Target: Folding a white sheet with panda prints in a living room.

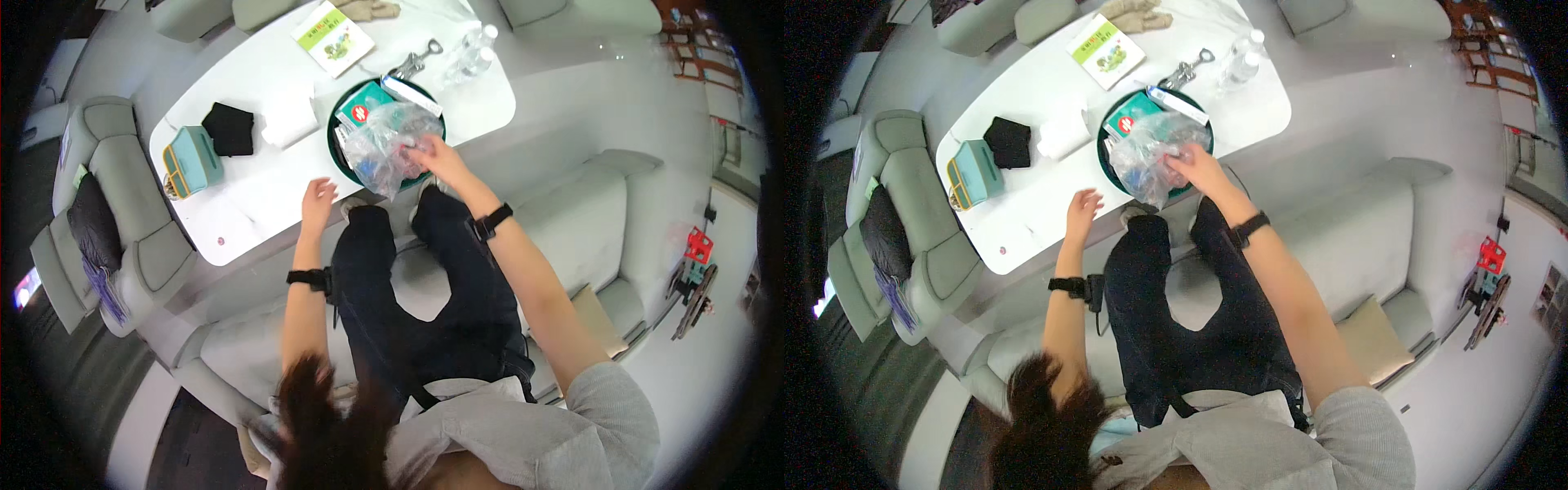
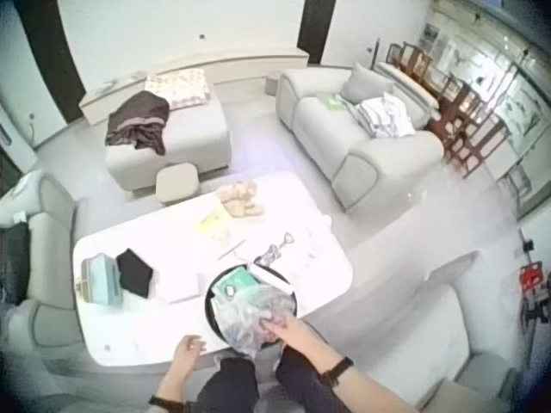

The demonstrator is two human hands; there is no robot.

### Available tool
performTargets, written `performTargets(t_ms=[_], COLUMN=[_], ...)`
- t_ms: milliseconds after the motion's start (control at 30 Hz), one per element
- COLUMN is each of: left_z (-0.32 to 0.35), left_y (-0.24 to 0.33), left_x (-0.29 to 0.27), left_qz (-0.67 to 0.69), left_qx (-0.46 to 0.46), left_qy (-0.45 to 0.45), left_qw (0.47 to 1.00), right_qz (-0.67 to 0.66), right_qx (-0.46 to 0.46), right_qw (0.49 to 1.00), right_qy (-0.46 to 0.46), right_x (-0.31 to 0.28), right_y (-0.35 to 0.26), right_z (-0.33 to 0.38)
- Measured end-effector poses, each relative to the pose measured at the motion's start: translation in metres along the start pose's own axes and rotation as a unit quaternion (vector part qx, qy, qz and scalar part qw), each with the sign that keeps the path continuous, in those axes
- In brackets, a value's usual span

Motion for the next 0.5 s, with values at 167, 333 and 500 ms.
performTargets(t_ms=[167,333,500], left_z=[-0.053,-0.072,-0.041], left_y=[-0.011,-0.006,-0.021], left_x=[0.049,0.055,0.050], left_qz=[-0.010,0.055,-0.041], left_qx=[0.126,0.178,0.340], left_qy=[-0.001,-0.046,0.012], left_qw=[0.992,0.981,0.939], right_qz=[0.057,0.111,0.149], right_qx=[-0.019,-0.173,-0.300], right_qw=[0.998,0.971,0.907], right_qy=[0.009,0.118,0.255], right_x=[0.029,0.046,0.058], right_y=[-0.012,0.024,0.049], right_z=[-0.025,-0.048,-0.049])
Point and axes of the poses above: each hand's wrist, its own z-axis away from the middle knuckle, its own x-axis out of the palm, y = z × x, the point moved 2 cm from there along -z, towards the middle knuckle, and after that the axes turned 15 degrees about x, right-handed, at the moved point
